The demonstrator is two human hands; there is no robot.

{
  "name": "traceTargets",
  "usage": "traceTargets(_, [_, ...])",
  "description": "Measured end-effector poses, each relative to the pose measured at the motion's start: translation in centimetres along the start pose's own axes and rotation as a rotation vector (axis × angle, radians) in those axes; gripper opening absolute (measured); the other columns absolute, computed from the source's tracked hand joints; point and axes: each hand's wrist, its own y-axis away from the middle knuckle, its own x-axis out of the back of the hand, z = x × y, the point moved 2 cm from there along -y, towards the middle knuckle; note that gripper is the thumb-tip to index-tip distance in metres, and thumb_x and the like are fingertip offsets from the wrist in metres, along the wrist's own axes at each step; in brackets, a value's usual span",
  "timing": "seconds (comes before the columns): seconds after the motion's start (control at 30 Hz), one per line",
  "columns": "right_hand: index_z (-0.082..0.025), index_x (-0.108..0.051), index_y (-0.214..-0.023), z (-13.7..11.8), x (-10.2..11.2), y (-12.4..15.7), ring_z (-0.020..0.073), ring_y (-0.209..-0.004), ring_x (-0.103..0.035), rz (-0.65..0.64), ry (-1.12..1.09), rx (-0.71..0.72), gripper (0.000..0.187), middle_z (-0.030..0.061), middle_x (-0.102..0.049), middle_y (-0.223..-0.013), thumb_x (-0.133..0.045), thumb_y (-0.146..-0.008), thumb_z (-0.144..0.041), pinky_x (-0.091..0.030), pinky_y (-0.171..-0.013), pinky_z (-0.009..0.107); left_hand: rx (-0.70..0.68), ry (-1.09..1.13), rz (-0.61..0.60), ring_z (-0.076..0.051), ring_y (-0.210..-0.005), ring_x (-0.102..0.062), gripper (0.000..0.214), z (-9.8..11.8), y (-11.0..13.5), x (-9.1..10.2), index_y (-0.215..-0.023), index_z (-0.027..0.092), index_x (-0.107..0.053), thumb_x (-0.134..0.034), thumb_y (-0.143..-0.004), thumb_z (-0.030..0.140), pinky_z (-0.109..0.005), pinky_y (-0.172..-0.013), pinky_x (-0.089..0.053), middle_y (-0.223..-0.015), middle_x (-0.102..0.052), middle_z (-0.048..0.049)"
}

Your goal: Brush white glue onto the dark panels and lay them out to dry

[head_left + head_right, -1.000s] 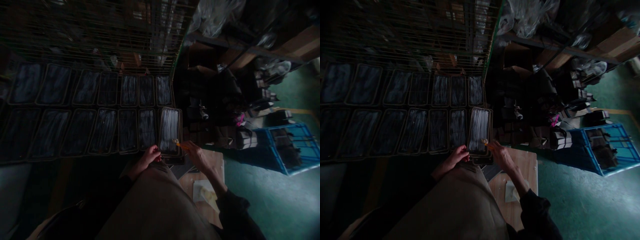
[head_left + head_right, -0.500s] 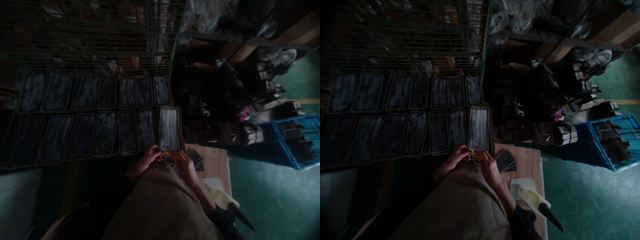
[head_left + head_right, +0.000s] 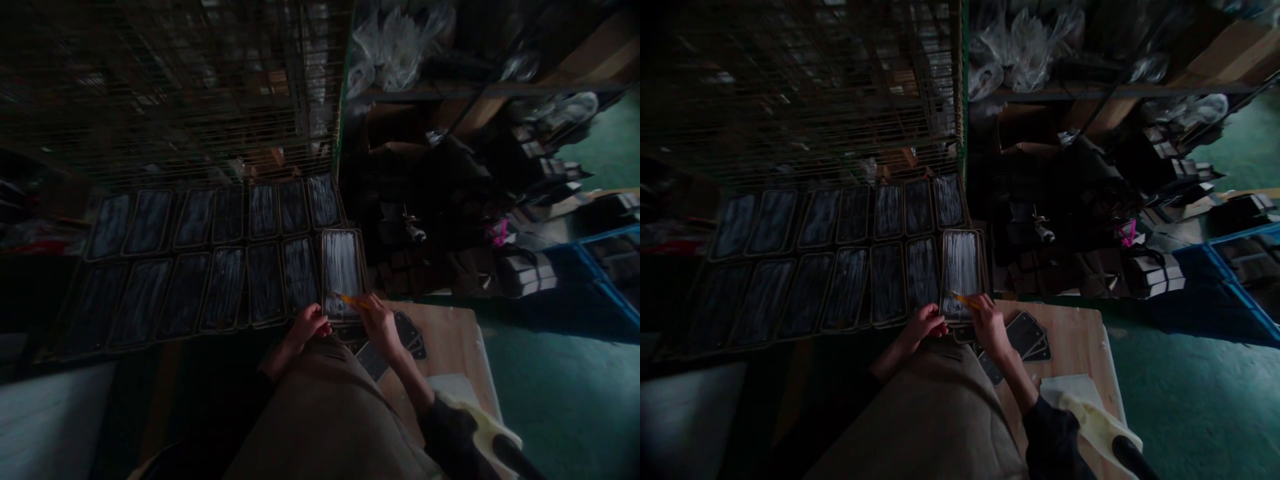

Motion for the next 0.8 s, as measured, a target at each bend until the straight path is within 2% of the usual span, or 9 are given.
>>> traceTargets(0.07, [-0.023, -0.062, -0.106, -0.2, 1.4, 1.1, 0.0212, -0.092, -0.066, 0.115, -0.062, -0.068, 0.017, 0.0074, -0.065, -0.1, -0.05, -0.095, -0.031, -0.055, -0.082, 0.033, -0.02, 0.018, 0.011, -0.014, -0.061, -0.066, 0.028, 0.4, 0.2, -0.2, -0.083, 0.018, -0.047, -0.068, -0.073, 0.034, -0.022, -0.052, -0.047, -0.068, -0.063, 0.0011])
traceTargets(0.2, [-0.022, -0.058, -0.114, 1.1, 4.4, 1.9, 0.0226, -0.095, -0.067, 0.454, -0.214, -0.109, 0.023, 0.0092, -0.064, -0.113, -0.051, -0.095, -0.033, -0.057, -0.081, 0.037, -0.132, 0.054, 0.011, -0.013, -0.062, -0.064, 0.028, 1.9, 0.7, -1.0, -0.075, 0.018, -0.047, -0.07, -0.07, 0.032, -0.022, -0.055, -0.048, -0.068, -0.058, 0.0035])
traceTargets(0.3, [-0.022, -0.059, -0.115, 2.7, 5.6, 1.2, 0.0229, -0.099, -0.066, 0.574, -0.149, -0.07, 0.025, 0.0107, -0.06, -0.124, -0.048, -0.095, -0.033, -0.057, -0.082, 0.038, -0.245, 0.164, -0.047, -0.011, -0.067, -0.059, 0.025, 4.5, 1.2, -1.8, -0.078, 0.017, -0.051, -0.071, -0.07, 0.03, -0.024, -0.063, -0.052, -0.075, -0.057, 0.003])
traceTargets(0.47, [-0.023, -0.064, -0.108, 4.6, 5.8, 0.8, 0.0241, -0.111, -0.059, 0.581, 0.154, -0.019, 0.026, 0.0103, -0.062, -0.12, -0.043, -0.096, -0.032, -0.051, -0.092, 0.042, -0.421, 0.303, -0.118, -0.012, -0.074, -0.057, 0.016, 10.8, 1.8, -2.8, -0.083, 0.018, -0.053, -0.064, -0.074, 0.023, -0.024, -0.064, -0.052, -0.084, -0.058, -0.0007])
traceTargets(0.6, [-0.026, -0.064, -0.111, 5.0, 4.6, 2.1, 0.0244, -0.106, -0.062, 0.528, 0.231, -0.003, 0.028, 0.0086, -0.064, -0.117, -0.041, -0.095, -0.031, -0.053, -0.085, 0.04, -0.549, 0.341, -0.131, -0.012, -0.075, -0.057, 0.017, 15.5, 1.9, -2.2, -0.087, 0.017, -0.055, -0.062, -0.071, 0.018, -0.024, -0.063, -0.05, -0.086, -0.059, -0.0015])
traceTargets(0.7, [-0.029, -0.061, -0.117, 5.3, 3.9, 4.2, 0.0278, -0.108, -0.062, 0.483, 0.285, -0.012, 0.032, 0.0081, -0.063, -0.121, -0.039, -0.094, -0.032, -0.054, -0.081, 0.042, -0.637, 0.391, -0.181, -0.012, -0.07, -0.058, 0.016, 18.0, 2.1, -0.6, -0.085, 0.017, -0.056, -0.063, -0.07, 0.016, -0.025, -0.061, -0.048, -0.082, -0.059, -0.0003])
traceTargets(0.8, [-0.035, -0.059, -0.122, 6.0, 3.5, 6.1, 0.0321, -0.104, -0.064, 0.511, 0.406, -0.013, 0.038, 0.0077, -0.063, -0.123, -0.042, -0.089, -0.034, -0.055, -0.073, 0.045, -0.686, 0.441, -0.213, -0.011, -0.065, -0.057, 0.016, 19.4, 2.3, 2.7, -0.084, 0.017, -0.055, -0.063, -0.07, 0.014, -0.025, -0.06, -0.047, -0.078, -0.058, 0.0008])
